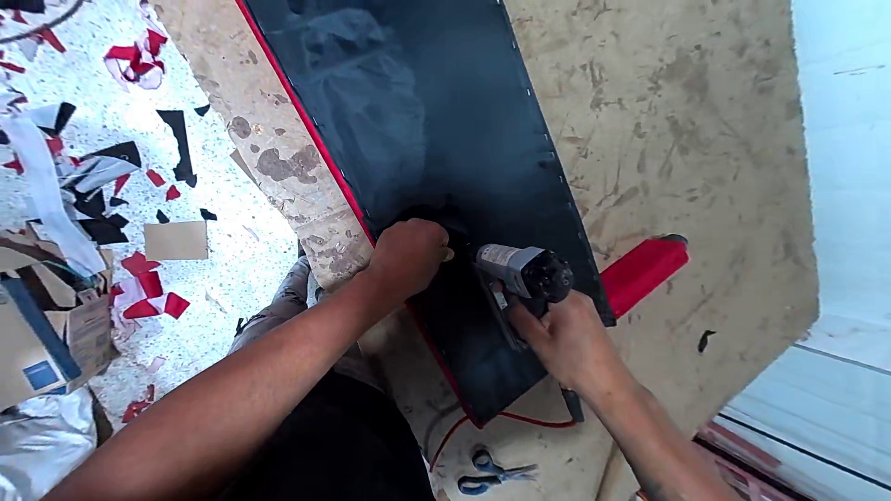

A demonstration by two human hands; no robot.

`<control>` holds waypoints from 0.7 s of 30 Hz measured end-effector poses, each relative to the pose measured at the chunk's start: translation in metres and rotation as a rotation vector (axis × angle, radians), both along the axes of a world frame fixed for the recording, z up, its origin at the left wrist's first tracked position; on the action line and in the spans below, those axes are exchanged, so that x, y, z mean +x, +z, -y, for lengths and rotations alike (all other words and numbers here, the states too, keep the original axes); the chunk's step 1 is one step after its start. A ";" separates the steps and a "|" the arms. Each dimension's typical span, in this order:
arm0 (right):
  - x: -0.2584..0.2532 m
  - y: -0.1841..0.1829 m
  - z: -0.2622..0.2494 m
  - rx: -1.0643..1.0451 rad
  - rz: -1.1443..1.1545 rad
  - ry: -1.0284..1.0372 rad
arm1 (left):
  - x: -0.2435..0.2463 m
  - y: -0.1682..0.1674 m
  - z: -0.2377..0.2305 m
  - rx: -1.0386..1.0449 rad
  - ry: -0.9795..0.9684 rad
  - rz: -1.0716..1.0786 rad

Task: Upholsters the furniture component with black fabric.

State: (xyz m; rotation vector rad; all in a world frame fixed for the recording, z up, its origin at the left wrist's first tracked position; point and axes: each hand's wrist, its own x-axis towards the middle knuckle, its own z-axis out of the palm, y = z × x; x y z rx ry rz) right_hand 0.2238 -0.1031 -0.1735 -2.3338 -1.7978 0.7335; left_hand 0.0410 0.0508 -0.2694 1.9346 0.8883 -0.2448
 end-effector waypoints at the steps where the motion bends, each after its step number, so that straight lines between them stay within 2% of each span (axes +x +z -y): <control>1: -0.004 -0.001 0.001 0.005 -0.012 -0.003 | -0.001 -0.001 -0.001 0.004 -0.004 0.017; 4: -0.015 -0.004 0.005 -0.020 -0.016 -0.043 | -0.016 0.002 -0.003 0.034 0.020 0.114; 8: -0.016 0.002 0.005 -0.106 -0.067 -0.112 | -0.051 0.019 0.017 0.318 0.193 0.309; 14: -0.021 0.004 0.010 -0.120 -0.065 -0.099 | -0.058 -0.005 0.076 0.609 0.202 0.171; 18: -0.020 -0.001 0.018 -0.068 -0.069 -0.082 | -0.053 0.003 0.078 0.580 0.208 0.090; 21: -0.020 0.001 0.015 -0.081 -0.079 -0.101 | -0.047 0.010 0.071 0.570 0.140 -0.071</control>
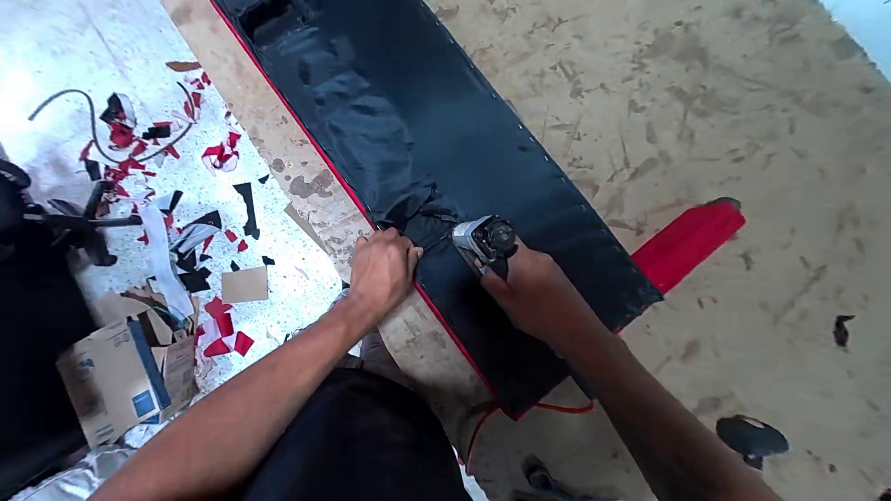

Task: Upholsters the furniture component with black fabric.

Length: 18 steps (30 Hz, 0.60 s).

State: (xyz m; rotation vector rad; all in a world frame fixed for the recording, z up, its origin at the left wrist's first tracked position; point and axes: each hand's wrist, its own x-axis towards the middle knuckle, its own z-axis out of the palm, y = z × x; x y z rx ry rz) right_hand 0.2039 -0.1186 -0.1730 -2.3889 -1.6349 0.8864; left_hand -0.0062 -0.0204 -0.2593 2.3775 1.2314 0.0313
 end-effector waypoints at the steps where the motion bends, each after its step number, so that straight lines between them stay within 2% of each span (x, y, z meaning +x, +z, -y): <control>1: 0.000 0.001 -0.001 -0.018 -0.003 -0.005 | 0.004 0.004 -0.004 -0.010 -0.014 -0.064; 4: 0.001 0.001 0.000 -0.039 0.010 0.004 | 0.007 0.007 -0.013 -0.001 0.026 -0.063; 7: 0.002 0.000 0.002 -0.008 0.025 0.031 | -0.007 0.002 -0.019 0.043 0.098 0.148; 10: 0.003 -0.003 0.004 0.018 0.023 0.041 | -0.017 0.003 0.003 0.119 0.039 0.316; 15: 0.003 -0.005 0.006 0.048 0.033 0.052 | -0.012 -0.024 0.030 0.216 0.013 0.291; 18: 0.002 -0.005 0.008 0.041 0.022 0.043 | -0.006 -0.019 0.032 0.141 0.066 0.242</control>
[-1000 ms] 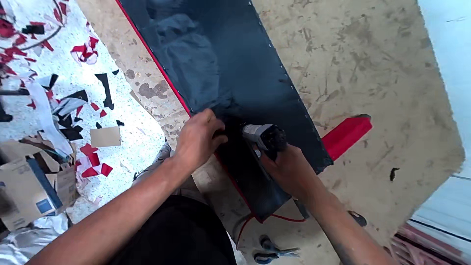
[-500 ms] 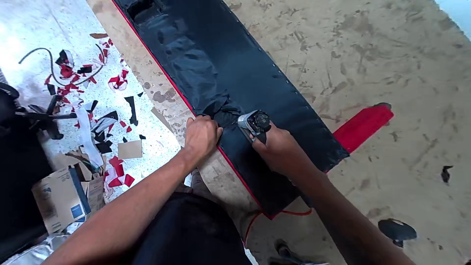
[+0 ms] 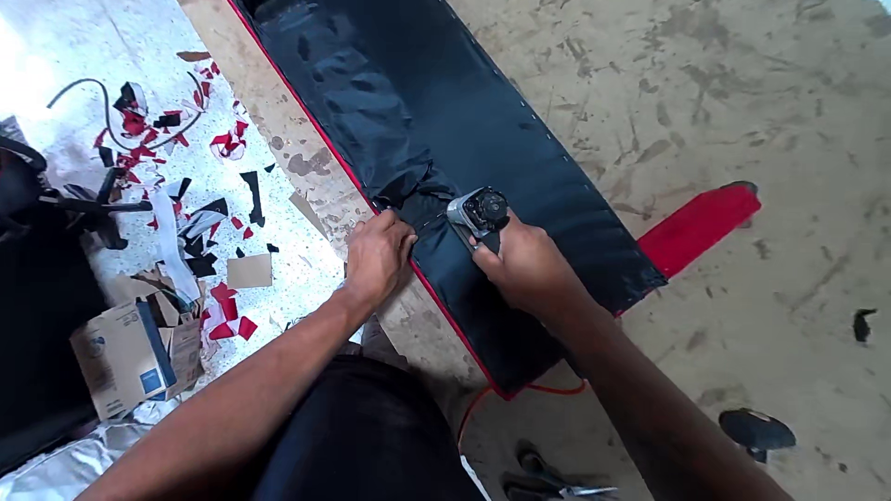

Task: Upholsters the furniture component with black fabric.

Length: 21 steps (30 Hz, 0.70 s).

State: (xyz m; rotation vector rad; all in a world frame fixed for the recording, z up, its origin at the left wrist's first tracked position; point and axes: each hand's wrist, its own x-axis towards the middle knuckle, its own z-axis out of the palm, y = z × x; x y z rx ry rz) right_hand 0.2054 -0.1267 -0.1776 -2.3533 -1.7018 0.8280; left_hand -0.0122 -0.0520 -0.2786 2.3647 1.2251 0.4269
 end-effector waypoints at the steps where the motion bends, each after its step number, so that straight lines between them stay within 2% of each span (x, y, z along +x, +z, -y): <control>1: 0.000 0.000 -0.001 -0.003 -0.002 0.002 | 0.002 0.005 -0.002 -0.062 0.021 -0.035; 4: 0.003 -0.002 -0.003 -0.017 -0.022 -0.006 | 0.008 0.017 -0.011 -0.247 0.062 -0.174; 6: 0.004 0.000 -0.003 -0.032 -0.052 -0.023 | 0.009 0.016 -0.016 -0.266 0.067 -0.215; 9: -0.003 0.005 -0.005 -0.048 -0.079 -0.073 | 0.006 0.008 -0.018 -0.254 0.181 -0.111; 13: -0.020 0.005 -0.003 -0.078 -0.086 -0.065 | -0.004 -0.004 -0.022 -0.370 0.333 0.062; 17: -0.035 0.009 -0.010 -0.149 -0.037 -0.076 | -0.006 -0.008 -0.025 -0.468 0.330 0.144; 21: -0.038 0.017 -0.010 -0.101 -0.063 -0.111 | -0.007 -0.013 -0.025 -0.455 0.304 0.188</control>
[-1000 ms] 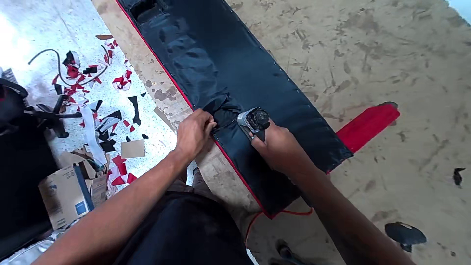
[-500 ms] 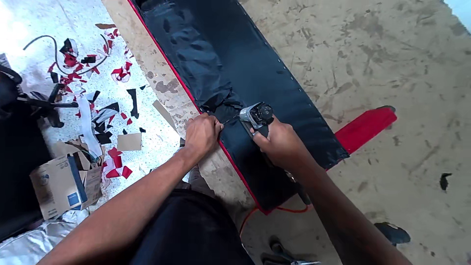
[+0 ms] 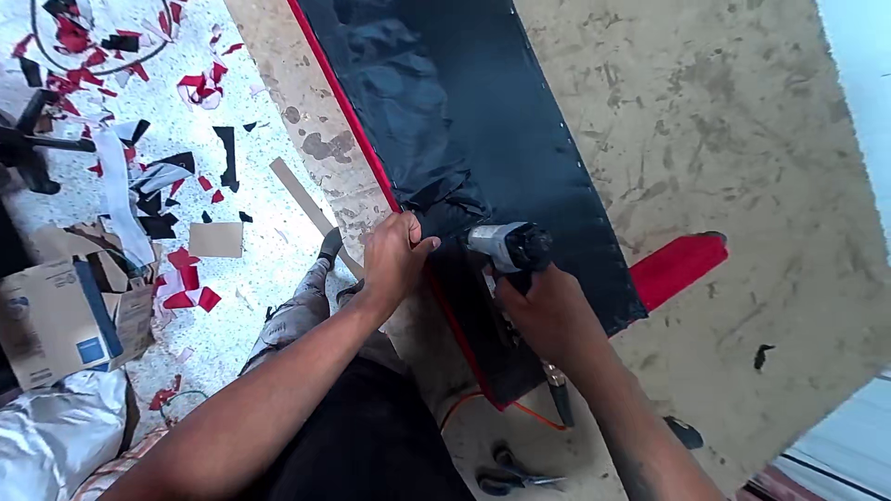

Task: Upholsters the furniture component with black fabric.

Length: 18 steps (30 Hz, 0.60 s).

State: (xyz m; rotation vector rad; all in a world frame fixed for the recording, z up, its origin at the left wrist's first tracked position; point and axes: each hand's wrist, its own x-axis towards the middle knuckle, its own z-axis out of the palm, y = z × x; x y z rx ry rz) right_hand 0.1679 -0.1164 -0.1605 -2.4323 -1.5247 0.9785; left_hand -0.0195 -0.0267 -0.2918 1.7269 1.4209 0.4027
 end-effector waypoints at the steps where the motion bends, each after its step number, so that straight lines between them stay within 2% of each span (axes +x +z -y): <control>1: -0.002 0.001 0.002 0.025 0.005 0.002 | -0.001 -0.001 0.001 0.001 0.003 0.010; 10: -0.018 -0.012 0.006 0.040 0.079 0.020 | -0.004 -0.004 0.003 -0.074 0.027 0.073; 18: -0.032 -0.005 0.008 0.037 0.088 0.023 | -0.003 -0.006 0.001 -0.107 0.036 0.087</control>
